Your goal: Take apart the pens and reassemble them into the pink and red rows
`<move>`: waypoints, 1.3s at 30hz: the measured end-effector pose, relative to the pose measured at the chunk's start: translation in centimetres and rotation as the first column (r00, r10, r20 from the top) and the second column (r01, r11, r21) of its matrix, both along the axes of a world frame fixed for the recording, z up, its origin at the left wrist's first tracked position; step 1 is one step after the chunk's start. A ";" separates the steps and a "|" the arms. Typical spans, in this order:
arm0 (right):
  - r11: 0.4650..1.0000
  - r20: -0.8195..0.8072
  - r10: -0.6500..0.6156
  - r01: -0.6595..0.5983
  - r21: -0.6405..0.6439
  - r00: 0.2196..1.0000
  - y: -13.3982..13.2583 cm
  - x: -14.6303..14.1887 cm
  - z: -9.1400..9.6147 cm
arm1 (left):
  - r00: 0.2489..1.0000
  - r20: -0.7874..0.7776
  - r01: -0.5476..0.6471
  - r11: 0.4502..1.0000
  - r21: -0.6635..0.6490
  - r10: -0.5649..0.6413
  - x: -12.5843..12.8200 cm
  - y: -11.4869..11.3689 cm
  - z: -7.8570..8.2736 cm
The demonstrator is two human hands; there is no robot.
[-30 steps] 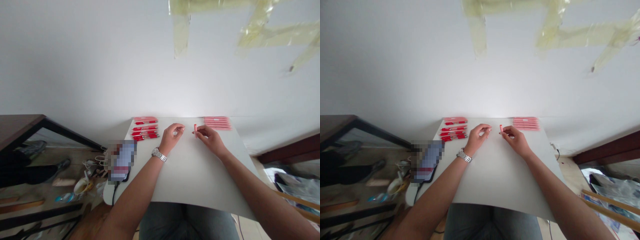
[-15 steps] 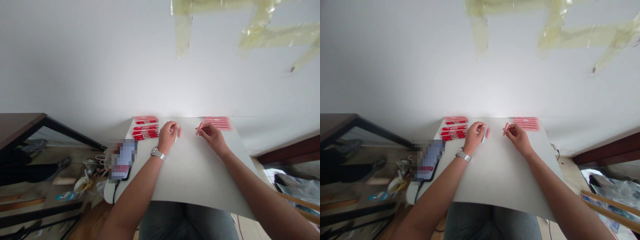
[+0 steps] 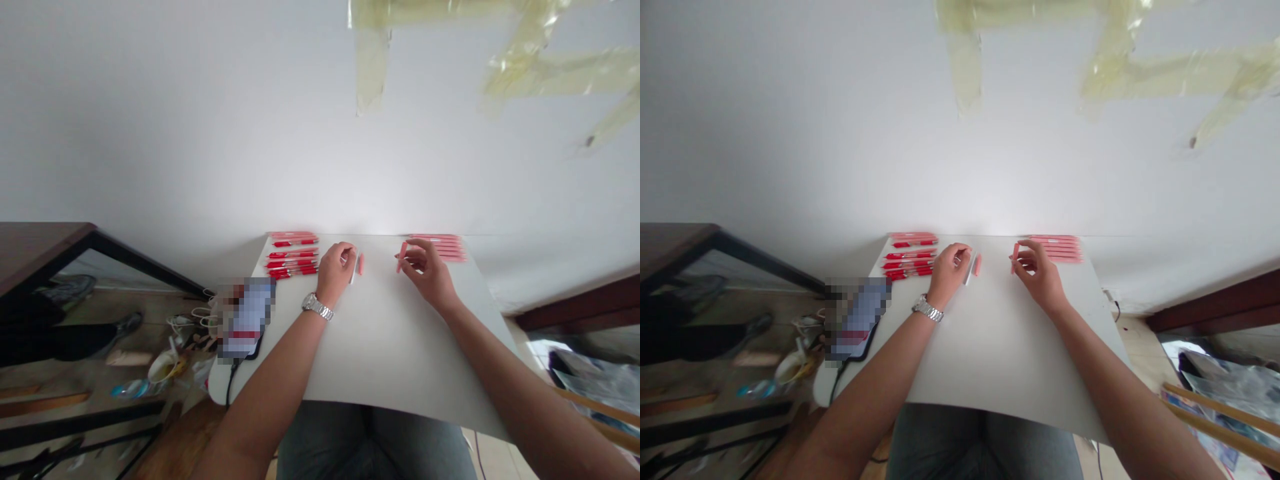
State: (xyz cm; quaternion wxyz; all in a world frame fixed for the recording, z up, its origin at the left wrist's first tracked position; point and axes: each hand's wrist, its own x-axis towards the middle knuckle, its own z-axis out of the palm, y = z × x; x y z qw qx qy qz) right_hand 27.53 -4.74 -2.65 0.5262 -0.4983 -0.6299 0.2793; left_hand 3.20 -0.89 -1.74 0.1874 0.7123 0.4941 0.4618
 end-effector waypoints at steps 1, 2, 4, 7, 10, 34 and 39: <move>1.000 0.016 0.001 -0.002 0.006 1.000 0.0 0.0 0.0 | 1.000 -0.006 -0.004 1.000 -0.004 0.004 0.0 0.0 0.1; 1.000 0.028 0.004 -0.004 0.007 1.000 0.0 0.0 0.0 | 1.000 -0.010 -0.006 1.000 -0.006 0.006 0.0 0.0 0.1; 1.000 0.036 0.007 -0.008 0.013 0.999 -0.1 0.0 0.0 | 1.000 -0.011 -0.006 1.000 -0.009 0.006 0.0 0.0 0.2; 0.997 0.000 -0.015 0.015 0.077 1.000 -0.2 -0.4 0.3 | 1.000 -0.007 -0.009 1.000 -0.015 0.008 0.0 0.0 0.3; 0.982 -0.032 -0.080 0.084 0.171 0.996 -0.2 -0.6 0.6 | 1.000 -0.004 -0.010 1.000 -0.019 0.010 0.1 -0.1 0.3; 0.999 0.046 -0.029 0.028 0.019 0.999 -0.1 -0.1 0.2 | 1.000 0.011 -0.007 0.998 -0.067 0.008 0.3 0.1 -0.1; 1.000 0.064 -0.015 0.015 0.003 0.998 0.0 0.0 -0.1 | 1.000 0.009 -0.005 0.997 -0.074 0.006 0.3 0.2 -0.3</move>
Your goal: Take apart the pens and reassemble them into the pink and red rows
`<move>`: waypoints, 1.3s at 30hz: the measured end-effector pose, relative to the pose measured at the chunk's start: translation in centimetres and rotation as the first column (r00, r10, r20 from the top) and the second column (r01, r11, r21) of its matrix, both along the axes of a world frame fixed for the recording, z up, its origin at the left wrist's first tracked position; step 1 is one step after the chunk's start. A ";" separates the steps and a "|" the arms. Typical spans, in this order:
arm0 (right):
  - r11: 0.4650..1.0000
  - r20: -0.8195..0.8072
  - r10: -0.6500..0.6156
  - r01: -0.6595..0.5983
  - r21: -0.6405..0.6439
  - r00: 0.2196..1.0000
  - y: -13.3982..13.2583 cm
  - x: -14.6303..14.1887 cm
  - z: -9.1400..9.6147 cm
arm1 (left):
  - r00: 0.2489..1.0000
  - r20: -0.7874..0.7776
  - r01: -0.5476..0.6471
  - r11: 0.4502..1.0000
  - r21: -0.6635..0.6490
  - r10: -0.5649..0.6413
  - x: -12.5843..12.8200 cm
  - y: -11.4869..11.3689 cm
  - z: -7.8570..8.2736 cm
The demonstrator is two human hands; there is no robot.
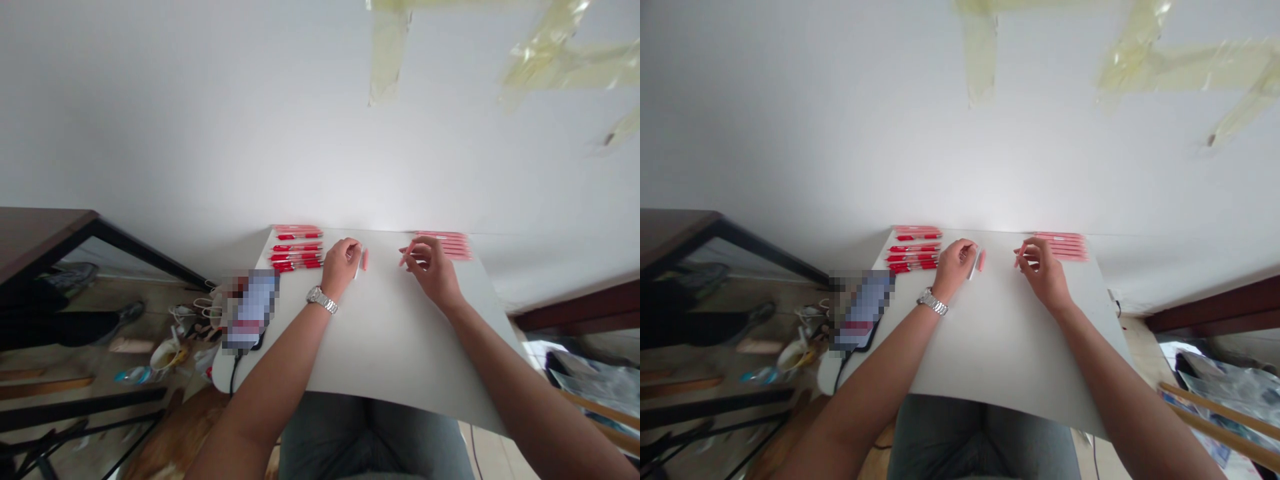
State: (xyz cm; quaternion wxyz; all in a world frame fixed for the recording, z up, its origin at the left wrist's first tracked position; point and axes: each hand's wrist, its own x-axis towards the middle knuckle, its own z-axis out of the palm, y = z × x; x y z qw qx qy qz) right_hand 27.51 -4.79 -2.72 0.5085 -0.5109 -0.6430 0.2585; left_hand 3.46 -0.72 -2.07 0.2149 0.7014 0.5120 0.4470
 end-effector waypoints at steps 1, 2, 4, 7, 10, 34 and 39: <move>1.000 0.004 -0.002 0.002 -0.004 1.000 0.0 0.1 -0.1 | 1.000 -0.001 0.001 1.000 -0.002 -0.001 0.0 0.0 0.0; 1.000 0.009 -0.004 0.004 -0.007 1.000 0.1 0.1 -0.2 | 1.000 -0.002 0.003 1.000 -0.003 -0.003 0.0 0.0 -0.1; 1.000 0.018 -0.010 0.010 -0.011 1.000 0.1 0.2 -0.3 | 1.000 -0.001 0.006 1.000 -0.004 -0.006 0.0 0.1 -0.1; 0.998 0.022 -0.046 0.046 0.033 0.999 0.1 0.1 0.0 | 1.000 0.006 0.007 1.000 -0.011 -0.007 0.0 0.1 -0.1; 0.986 -0.006 -0.100 0.100 0.132 0.995 -0.1 -0.1 0.7 | 1.000 0.010 0.005 1.000 -0.024 -0.004 0.1 0.0 0.0; 0.992 -0.034 -0.091 0.094 0.086 0.995 0.5 0.5 -0.1 | 1.000 0.009 0.005 0.999 -0.037 -0.005 0.0 0.2 -0.1; 0.978 -0.076 -0.091 0.103 0.179 0.993 0.5 0.4 0.3 | 1.000 0.008 0.004 0.999 -0.036 -0.003 0.1 0.1 -0.1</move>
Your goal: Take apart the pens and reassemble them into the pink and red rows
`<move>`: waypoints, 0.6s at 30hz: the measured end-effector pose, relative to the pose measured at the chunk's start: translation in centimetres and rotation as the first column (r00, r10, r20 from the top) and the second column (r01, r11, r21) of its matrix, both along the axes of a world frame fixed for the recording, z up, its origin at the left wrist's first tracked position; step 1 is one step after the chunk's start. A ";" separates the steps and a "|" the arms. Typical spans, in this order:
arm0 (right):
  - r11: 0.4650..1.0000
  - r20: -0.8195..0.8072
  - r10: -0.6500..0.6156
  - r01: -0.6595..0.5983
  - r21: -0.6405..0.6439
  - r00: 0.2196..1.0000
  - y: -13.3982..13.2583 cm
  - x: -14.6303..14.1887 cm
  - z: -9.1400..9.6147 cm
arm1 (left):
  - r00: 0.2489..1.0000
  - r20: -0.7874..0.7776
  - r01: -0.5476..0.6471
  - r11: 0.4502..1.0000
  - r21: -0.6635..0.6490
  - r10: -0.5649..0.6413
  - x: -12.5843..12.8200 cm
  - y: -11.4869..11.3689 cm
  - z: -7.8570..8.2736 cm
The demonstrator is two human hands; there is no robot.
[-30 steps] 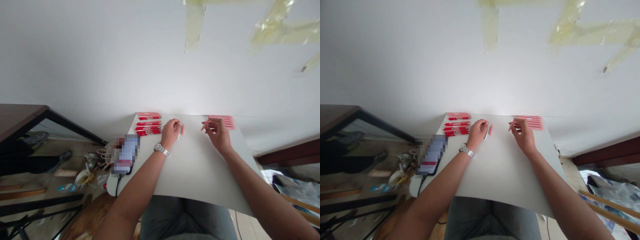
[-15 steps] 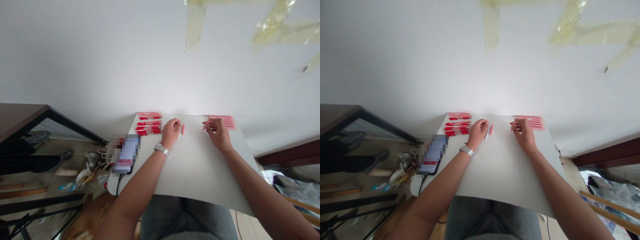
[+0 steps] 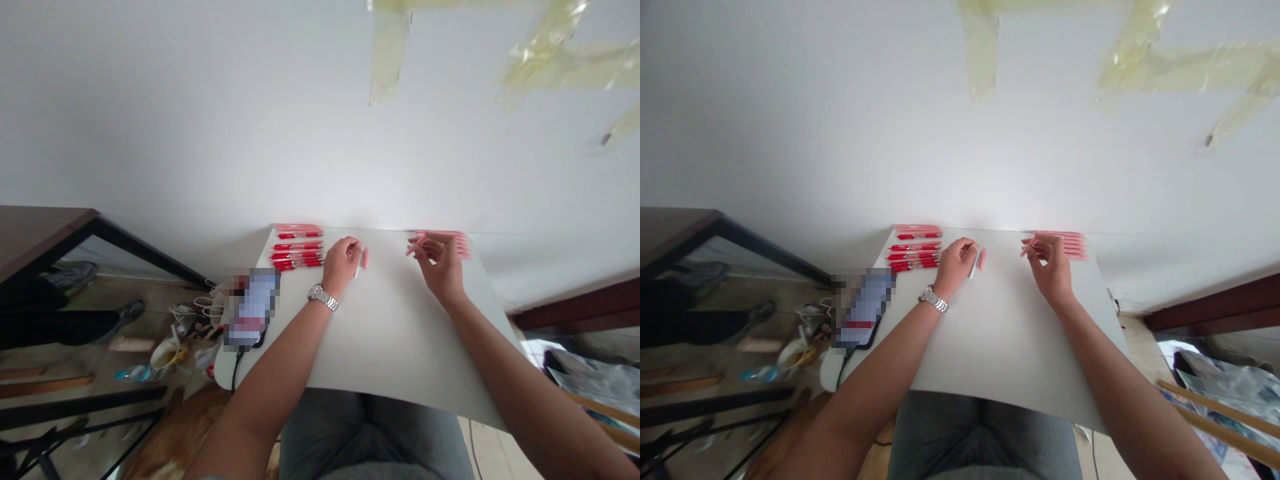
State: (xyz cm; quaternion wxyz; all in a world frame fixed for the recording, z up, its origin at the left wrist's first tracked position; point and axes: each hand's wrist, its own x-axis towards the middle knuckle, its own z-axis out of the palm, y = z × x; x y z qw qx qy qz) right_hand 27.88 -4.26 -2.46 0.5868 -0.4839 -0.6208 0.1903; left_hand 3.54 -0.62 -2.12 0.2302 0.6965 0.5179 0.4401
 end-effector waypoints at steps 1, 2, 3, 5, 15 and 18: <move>1.000 0.012 -0.002 0.002 0.008 1.000 0.1 0.1 0.0 | 1.000 0.001 0.002 1.000 -0.001 -0.002 0.0 0.0 0.0; 1.000 0.030 -0.004 0.004 0.002 1.000 0.2 0.2 -0.1 | 1.000 0.003 0.005 1.000 0.000 -0.005 0.0 0.0 0.0; 1.000 0.068 -0.001 0.002 -0.027 0.998 0.3 0.3 -0.2 | 1.000 0.006 0.008 1.000 0.002 -0.008 0.0 0.0 0.0; 0.989 0.158 0.078 -0.057 -0.133 0.984 0.6 0.6 -0.6 | 1.000 0.008 0.011 1.000 0.003 -0.011 0.0 0.1 0.0; 0.997 -0.005 0.041 -0.042 -0.066 0.999 0.4 0.7 -0.3 | 1.000 -0.004 0.003 1.000 0.003 -0.003 0.0 0.2 -0.1; 0.997 -0.017 0.044 -0.045 -0.057 0.999 0.3 0.6 -0.2 | 1.000 -0.002 0.000 1.000 0.001 0.000 0.0 0.2 0.0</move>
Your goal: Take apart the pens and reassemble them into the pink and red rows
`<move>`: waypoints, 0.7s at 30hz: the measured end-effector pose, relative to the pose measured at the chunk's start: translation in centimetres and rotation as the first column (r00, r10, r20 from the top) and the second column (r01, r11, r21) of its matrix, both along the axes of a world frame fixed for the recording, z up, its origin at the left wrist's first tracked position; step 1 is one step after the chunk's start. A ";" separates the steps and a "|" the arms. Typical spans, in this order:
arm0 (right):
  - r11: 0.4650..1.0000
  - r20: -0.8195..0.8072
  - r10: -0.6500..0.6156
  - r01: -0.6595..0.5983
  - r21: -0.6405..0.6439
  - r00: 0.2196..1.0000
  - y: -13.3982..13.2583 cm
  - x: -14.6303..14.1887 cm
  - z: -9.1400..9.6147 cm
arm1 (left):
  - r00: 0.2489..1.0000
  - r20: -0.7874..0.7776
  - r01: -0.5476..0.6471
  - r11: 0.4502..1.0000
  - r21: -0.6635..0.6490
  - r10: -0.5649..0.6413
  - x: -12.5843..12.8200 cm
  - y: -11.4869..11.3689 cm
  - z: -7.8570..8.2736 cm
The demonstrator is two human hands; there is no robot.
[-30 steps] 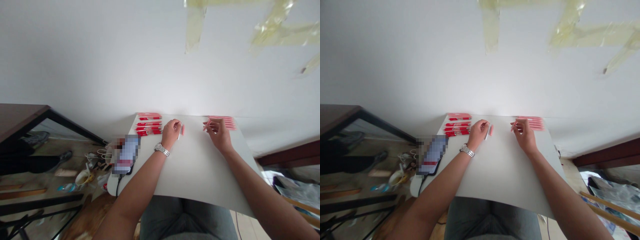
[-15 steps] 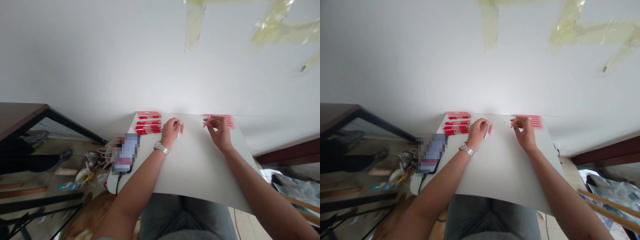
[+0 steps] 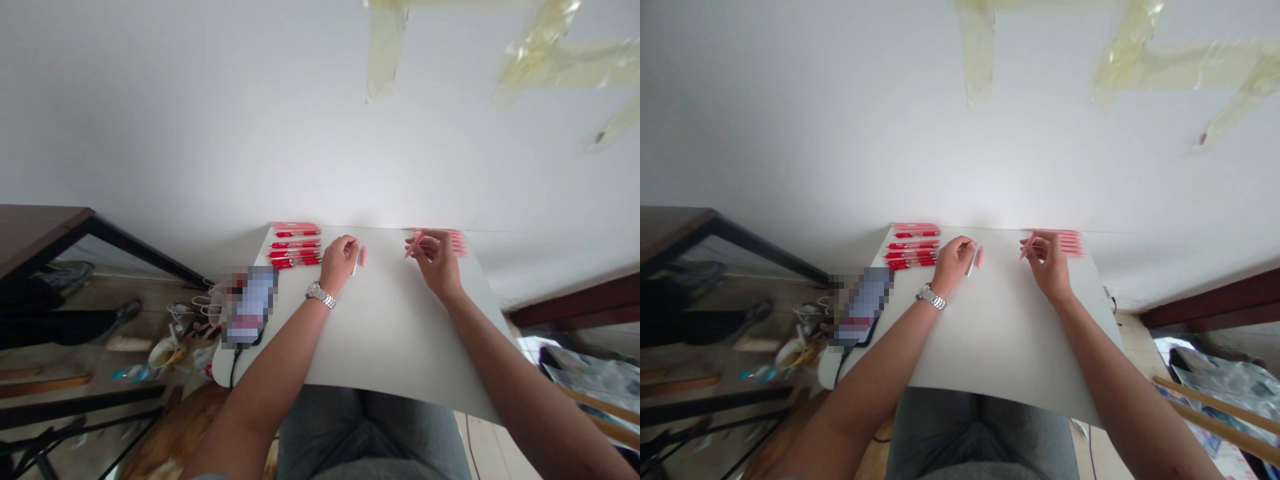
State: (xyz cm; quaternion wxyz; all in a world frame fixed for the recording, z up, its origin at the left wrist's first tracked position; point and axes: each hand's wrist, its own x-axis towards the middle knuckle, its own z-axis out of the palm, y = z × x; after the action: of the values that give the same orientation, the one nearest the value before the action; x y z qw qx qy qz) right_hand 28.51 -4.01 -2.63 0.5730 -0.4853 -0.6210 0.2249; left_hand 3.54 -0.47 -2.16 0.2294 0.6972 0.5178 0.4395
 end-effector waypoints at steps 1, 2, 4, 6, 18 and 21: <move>1.000 0.002 0.003 -0.003 -0.001 1.000 0.0 0.0 0.0 | 1.000 0.001 0.002 1.000 0.003 -0.002 0.0 0.0 0.0; 1.000 0.006 0.006 -0.006 -0.002 1.000 -0.1 0.0 0.0 | 1.000 0.000 0.002 1.000 0.007 -0.002 0.0 0.0 0.0; 1.000 0.024 0.014 -0.014 -0.008 1.000 -0.1 0.0 0.0 | 1.000 -0.002 0.002 1.000 0.016 -0.002 0.0 0.0 0.0; 1.000 0.053 0.023 -0.022 -0.014 0.998 -0.2 0.0 0.0 | 1.000 -0.002 0.006 1.000 0.027 -0.006 0.0 -0.1 0.0; 0.998 0.117 0.010 -0.003 -0.056 0.993 -0.3 0.0 -0.1 | 0.954 -0.300 0.016 0.991 0.131 0.024 -0.3 -0.9 0.5; 0.998 0.122 0.002 0.005 -0.057 0.993 -0.3 0.1 -0.2 | 0.922 -0.386 0.020 0.992 0.126 0.030 -0.4 -1.1 0.5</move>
State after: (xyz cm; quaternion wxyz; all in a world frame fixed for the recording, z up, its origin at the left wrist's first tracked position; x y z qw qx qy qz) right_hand 28.62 -4.28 -2.80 0.5201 -0.5147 -0.6478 0.2120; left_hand 3.16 -1.59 -1.66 0.0765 0.7822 0.5256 0.3256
